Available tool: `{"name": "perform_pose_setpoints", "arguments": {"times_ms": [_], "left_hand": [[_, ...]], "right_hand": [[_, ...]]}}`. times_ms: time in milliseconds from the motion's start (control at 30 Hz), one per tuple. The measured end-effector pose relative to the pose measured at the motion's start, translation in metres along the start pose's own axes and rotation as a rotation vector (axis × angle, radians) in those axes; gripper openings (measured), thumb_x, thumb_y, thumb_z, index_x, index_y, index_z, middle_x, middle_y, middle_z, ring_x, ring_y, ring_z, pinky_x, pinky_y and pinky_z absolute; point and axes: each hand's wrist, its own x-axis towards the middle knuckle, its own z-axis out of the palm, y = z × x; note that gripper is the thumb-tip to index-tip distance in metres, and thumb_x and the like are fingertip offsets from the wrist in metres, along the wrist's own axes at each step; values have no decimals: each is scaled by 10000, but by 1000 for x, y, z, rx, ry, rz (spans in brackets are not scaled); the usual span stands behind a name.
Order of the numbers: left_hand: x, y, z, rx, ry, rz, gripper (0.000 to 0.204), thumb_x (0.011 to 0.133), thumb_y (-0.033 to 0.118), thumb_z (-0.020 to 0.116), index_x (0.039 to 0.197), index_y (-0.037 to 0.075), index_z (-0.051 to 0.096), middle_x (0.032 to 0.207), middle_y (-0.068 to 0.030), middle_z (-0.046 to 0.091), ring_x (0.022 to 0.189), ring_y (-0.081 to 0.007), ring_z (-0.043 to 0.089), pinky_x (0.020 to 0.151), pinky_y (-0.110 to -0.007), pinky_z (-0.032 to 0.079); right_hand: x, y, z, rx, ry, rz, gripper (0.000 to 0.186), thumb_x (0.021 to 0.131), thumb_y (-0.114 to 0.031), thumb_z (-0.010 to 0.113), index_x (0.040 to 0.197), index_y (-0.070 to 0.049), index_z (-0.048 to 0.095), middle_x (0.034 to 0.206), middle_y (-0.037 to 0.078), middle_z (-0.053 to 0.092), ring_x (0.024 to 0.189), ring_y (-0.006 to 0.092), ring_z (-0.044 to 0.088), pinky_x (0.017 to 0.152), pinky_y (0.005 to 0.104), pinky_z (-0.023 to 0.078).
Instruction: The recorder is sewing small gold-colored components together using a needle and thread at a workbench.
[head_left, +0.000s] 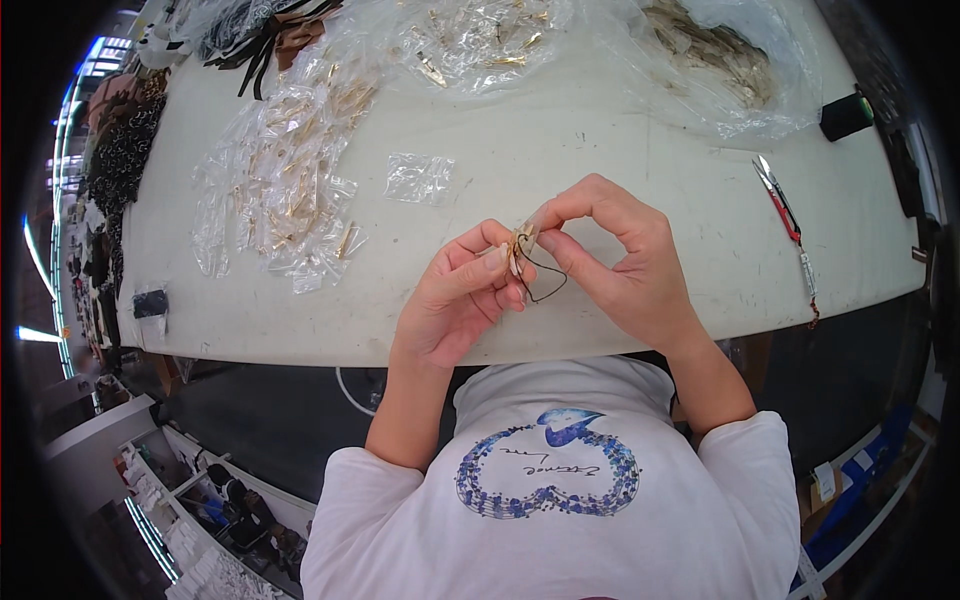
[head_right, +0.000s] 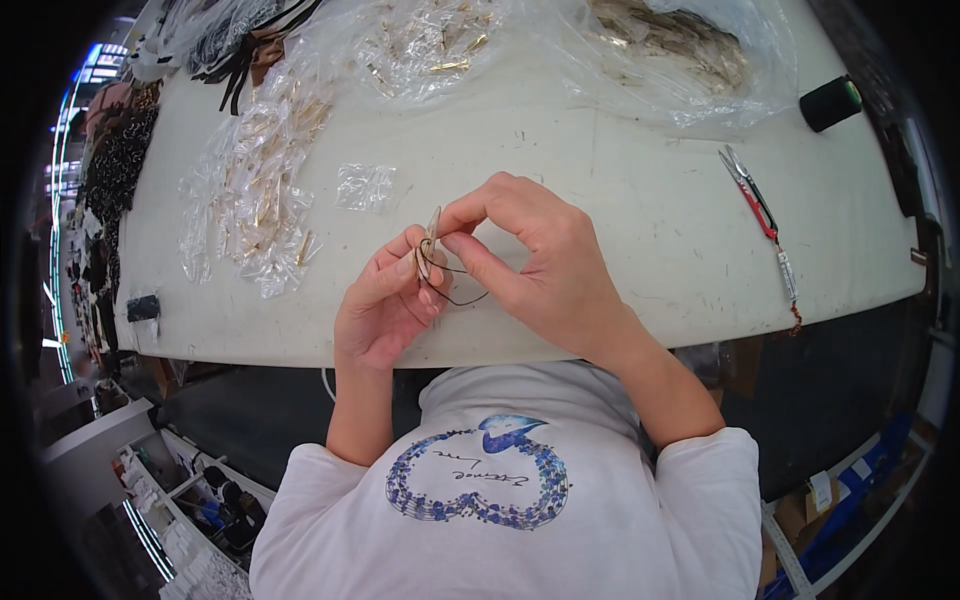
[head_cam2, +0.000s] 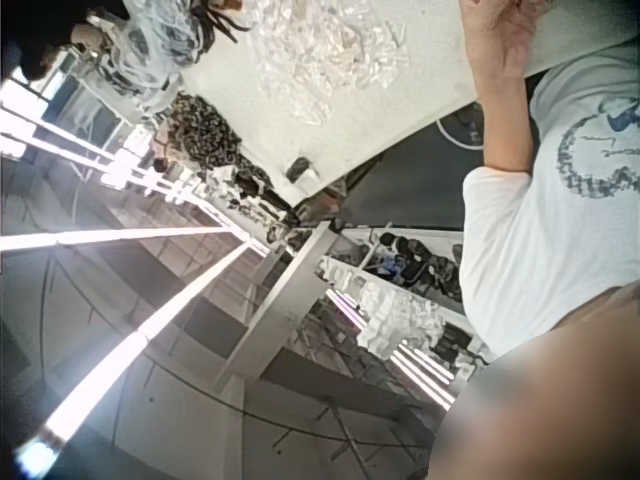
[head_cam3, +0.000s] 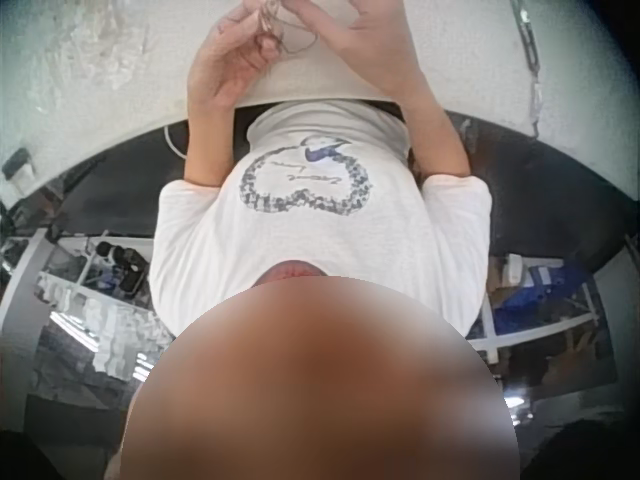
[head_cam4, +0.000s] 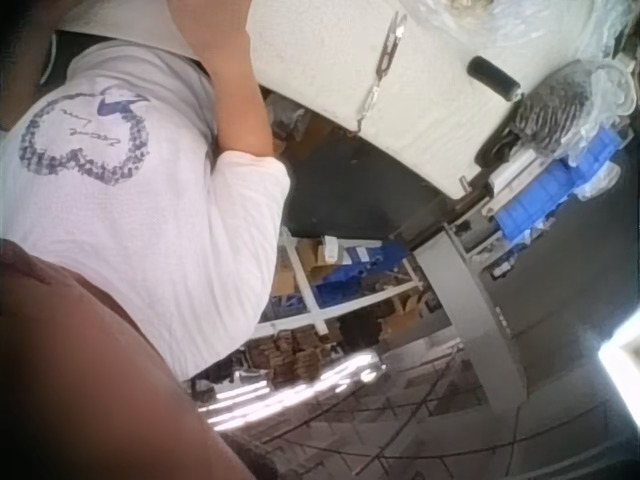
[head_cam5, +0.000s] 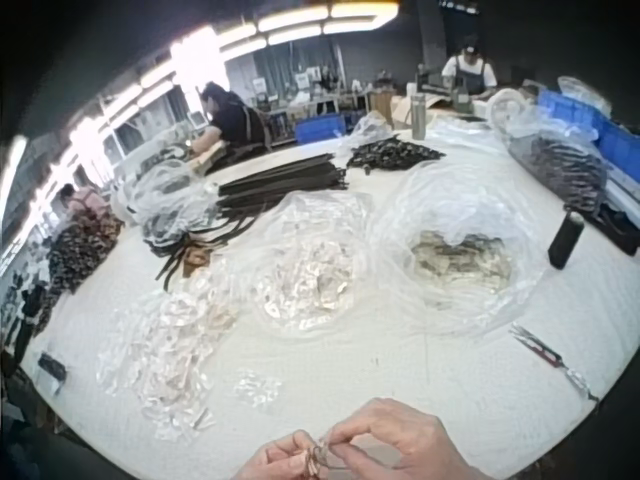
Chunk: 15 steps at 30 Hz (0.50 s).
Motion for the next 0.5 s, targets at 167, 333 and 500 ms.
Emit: {"name": "perform_pose_setpoints", "arguments": {"times_ms": [167, 333, 500], "left_hand": [[2, -4, -2, -234, 4, -42, 133, 979, 101, 578, 1097, 45, 553, 958, -124, 672, 778, -120, 654, 710, -240, 546], [6, -10, -5, -370, -118, -73, 168, 974, 82, 575, 1135, 53, 536, 999, -103, 642, 851, -119, 614, 735, -224, 540], [4, -4, -5, -422, -245, -19, 233, 934, 61, 628, 1141, 56, 522, 989, -69, 609, 884, -133, 547, 754, -229, 492]], "right_hand": [[2, -1, 2, -129, 98, -79, 108, 811, 42, 638, 884, -37, 647, 831, 56, 638, 770, 224, 629, 656, 318, 492], [2, -5, 4, -86, 62, -13, 121, 799, 55, 618, 873, -41, 609, 816, 71, 620, 732, 236, 605, 637, 320, 475], [3, -4, -2, -260, 114, -107, 98, 821, 44, 610, 881, -35, 601, 802, 75, 607, 726, 213, 600, 651, 301, 476]]}}
